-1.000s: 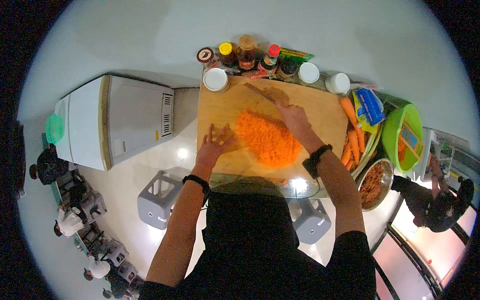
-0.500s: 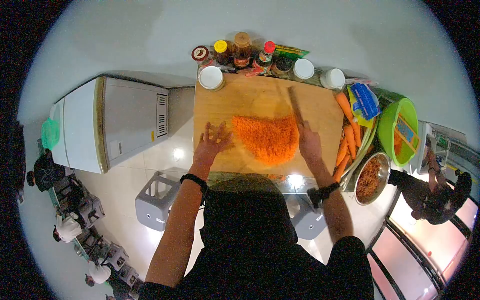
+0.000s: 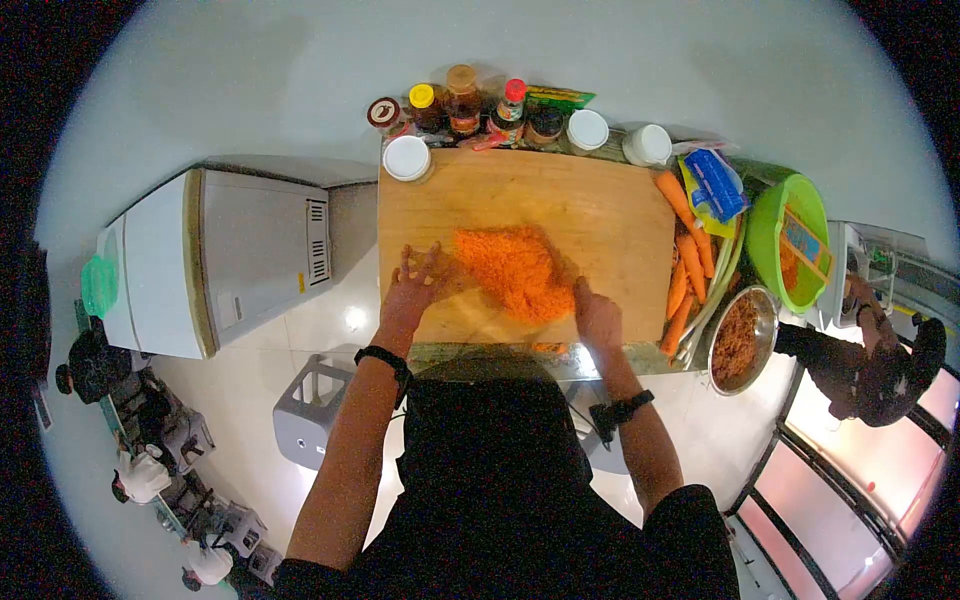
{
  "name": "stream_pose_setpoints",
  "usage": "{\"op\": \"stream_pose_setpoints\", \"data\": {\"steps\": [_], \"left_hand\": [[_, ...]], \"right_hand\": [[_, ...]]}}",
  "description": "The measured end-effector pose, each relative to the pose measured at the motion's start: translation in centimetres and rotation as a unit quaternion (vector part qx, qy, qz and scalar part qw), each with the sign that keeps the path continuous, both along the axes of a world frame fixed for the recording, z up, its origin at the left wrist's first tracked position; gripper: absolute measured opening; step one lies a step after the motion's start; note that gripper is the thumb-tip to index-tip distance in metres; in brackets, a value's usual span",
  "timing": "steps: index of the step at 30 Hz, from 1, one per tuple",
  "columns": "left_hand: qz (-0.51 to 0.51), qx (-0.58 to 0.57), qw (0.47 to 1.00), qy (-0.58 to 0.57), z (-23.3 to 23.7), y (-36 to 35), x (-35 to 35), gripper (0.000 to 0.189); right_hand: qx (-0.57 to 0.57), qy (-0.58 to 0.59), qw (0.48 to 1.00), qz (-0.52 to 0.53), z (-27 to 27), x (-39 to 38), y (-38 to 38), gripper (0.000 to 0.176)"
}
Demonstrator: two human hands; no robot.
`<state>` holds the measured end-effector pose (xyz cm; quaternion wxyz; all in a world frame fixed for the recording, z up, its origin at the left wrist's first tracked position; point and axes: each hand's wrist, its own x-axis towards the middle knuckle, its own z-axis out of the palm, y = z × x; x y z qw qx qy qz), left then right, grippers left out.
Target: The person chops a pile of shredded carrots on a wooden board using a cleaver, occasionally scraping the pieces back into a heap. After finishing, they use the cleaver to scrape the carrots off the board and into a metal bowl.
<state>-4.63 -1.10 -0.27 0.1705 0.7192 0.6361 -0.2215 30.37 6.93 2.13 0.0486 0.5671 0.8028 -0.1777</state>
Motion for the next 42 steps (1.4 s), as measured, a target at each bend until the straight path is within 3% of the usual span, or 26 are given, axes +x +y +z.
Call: {"op": "stream_pose_setpoints", "data": {"steps": [2,4,5,8,14,17,22,23,25,33,35,39,41,42], "left_hand": [[-0.022,-0.014,0.999,0.026,-0.1,0.0,0.0,0.095],[-0.019,-0.009,1.000,0.017,-0.5,0.0,0.0,0.096],[-0.016,-0.002,1.000,0.011,-0.7,0.0,-0.1,0.096],[-0.023,-0.001,0.999,0.022,0.0,0.0,-0.1,0.096],[-0.017,0.063,0.998,0.020,-1.1,-0.7,-0.1,0.092],[-0.026,0.027,0.999,0.018,-0.1,-0.2,-0.2,0.091],[-0.026,0.047,0.998,0.020,-1.3,-0.5,-0.3,0.091],[-0.020,0.050,0.998,0.014,-1.5,-0.7,-0.3,0.091],[-0.021,0.030,0.999,0.006,-1.3,-0.6,0.6,0.086],[-0.028,0.002,1.000,0.001,-0.6,-0.3,-0.4,0.082],[-0.021,0.006,1.000,0.001,-1.0,-0.4,-0.3,0.098],[-0.001,-0.007,1.000,-0.001,0.0,-0.1,-0.1,0.093],[-0.018,0.025,1.000,0.001,-0.3,-0.4,-0.3,0.089],[-0.016,0.025,1.000,0.000,-0.6,-0.3,-0.3,0.089]], "right_hand": [[0.009,0.009,1.000,0.000,0.6,0.5,0.9,0.021],[-0.004,0.034,0.993,-0.113,1.3,0.6,1.5,0.018],[0.005,0.122,0.986,-0.110,1.0,0.4,1.2,0.017],[-0.014,0.169,0.981,-0.096,-0.1,-2.2,-0.5,0.021],[-0.069,0.108,0.984,-0.121,-0.2,-5.9,-3.3,0.025],[-0.075,0.074,0.988,-0.113,-0.5,-5.6,-3.4,0.021],[-0.066,0.097,0.987,-0.111,3.6,-8.1,-3.1,0.022],[-0.067,0.099,0.986,-0.113,2.4,-7.7,-3.6,0.022],[-0.064,0.108,0.992,0.012,-0.2,-7.5,-3.8,0.032],[-0.070,0.074,0.991,-0.089,1.7,-8.1,-3.6,0.029],[-0.034,0.055,0.998,-0.017,-1.1,-7.0,-4.1,0.031],[-0.119,0.036,0.992,-0.001,-1.2,-5.9,-3.8,0.024],[-0.072,0.048,0.995,-0.057,-0.8,-5.8,-4.2,0.044],[-0.072,0.047,0.995,-0.055,-1.9,-5.5,-4.2,0.044]]}}
